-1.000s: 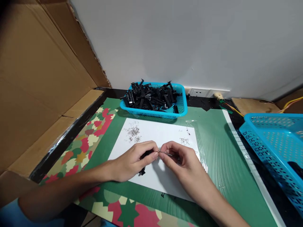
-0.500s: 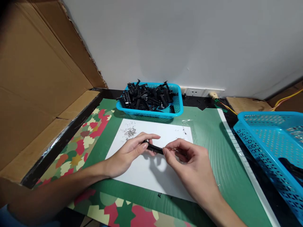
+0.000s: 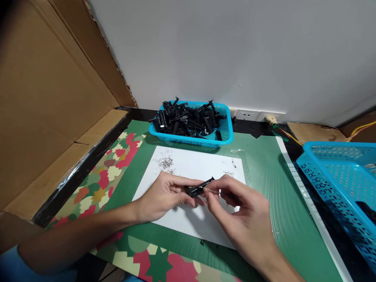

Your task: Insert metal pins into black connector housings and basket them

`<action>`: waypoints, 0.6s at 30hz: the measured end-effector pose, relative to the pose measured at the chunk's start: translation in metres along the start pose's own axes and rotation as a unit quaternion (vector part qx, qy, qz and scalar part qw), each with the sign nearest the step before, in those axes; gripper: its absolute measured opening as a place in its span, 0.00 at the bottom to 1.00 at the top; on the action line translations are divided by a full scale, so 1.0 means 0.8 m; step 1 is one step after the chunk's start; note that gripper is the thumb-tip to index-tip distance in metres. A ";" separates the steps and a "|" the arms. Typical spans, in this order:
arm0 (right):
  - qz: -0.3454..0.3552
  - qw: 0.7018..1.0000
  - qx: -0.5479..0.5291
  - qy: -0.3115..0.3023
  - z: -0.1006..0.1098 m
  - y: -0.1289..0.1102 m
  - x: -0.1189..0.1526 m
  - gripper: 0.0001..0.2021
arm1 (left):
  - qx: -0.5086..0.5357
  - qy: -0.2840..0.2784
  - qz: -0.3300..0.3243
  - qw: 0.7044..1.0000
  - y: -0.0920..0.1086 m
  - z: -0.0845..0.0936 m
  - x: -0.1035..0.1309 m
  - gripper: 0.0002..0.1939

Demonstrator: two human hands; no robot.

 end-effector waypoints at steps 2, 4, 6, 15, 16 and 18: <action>0.018 1.000 0.001 -0.002 -0.001 -0.007 0.000 0.03 | -0.024 0.003 -0.033 0.999 0.012 -0.002 0.002 0.24; 0.048 0.999 0.005 0.006 0.001 -0.019 0.001 0.06 | -0.041 0.001 -0.065 0.997 0.024 -0.004 0.003 0.24; 0.087 0.996 0.021 0.022 0.005 -0.034 0.004 0.09 | -0.039 -0.004 -0.083 0.996 0.032 -0.006 0.004 0.22; 0.213 0.965 0.145 0.054 0.011 -0.064 0.019 0.13 | -0.011 -0.059 -0.064 0.996 0.029 -0.015 0.008 0.34; 0.219 0.962 0.149 0.059 0.012 -0.067 0.020 0.13 | -0.008 -0.064 -0.065 0.996 0.028 -0.016 0.008 0.32; 0.225 0.960 0.154 0.062 0.013 -0.073 0.019 0.12 | -0.001 -0.071 -0.073 0.995 0.028 -0.017 0.008 0.30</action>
Point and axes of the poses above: each hand's wrist, its own x-axis away from the middle knuckle, its own z-axis out of the back of the hand, y = z × x, the point moved 9 cm from there along -x, towards the middle knuckle, and after that the axes turned 13 degrees about x, right-handed, at the moved point
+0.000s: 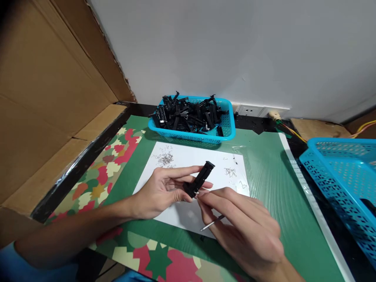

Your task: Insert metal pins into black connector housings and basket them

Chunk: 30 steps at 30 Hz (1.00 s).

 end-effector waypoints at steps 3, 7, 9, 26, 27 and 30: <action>0.004 1.000 -0.003 -0.005 0.000 -0.003 -0.003 0.11 | 0.006 0.004 -0.006 1.000 0.000 0.000 -0.001 0.28; 0.019 1.000 0.017 0.000 -0.002 -0.003 -0.001 0.12 | 0.006 0.009 -0.008 1.000 0.002 0.001 -0.001 0.28; 0.037 0.999 0.025 0.005 -0.001 -0.004 0.000 0.14 | 0.001 0.012 -0.005 1.000 0.002 0.000 -0.001 0.27; 0.066 0.996 0.056 0.014 0.004 0.002 0.011 0.22 | -0.027 -0.002 0.022 0.999 -0.009 0.002 0.004 0.25; 0.066 0.996 0.057 0.011 0.004 0.003 0.011 0.22 | -0.028 0.001 0.027 0.999 -0.010 0.004 0.003 0.25; 0.064 0.996 0.062 0.006 0.002 0.010 0.012 0.29 | -0.015 0.005 0.030 0.999 -0.011 0.004 0.002 0.27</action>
Point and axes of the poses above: each hand's wrist, its own x-axis away from the middle knuckle, its own z-axis out of the back of the hand, y = z × x, the point moved 9 cm from there along -x, towards the middle knuckle, and after that the axes turned 13 degrees about x, right-handed, at the moved point
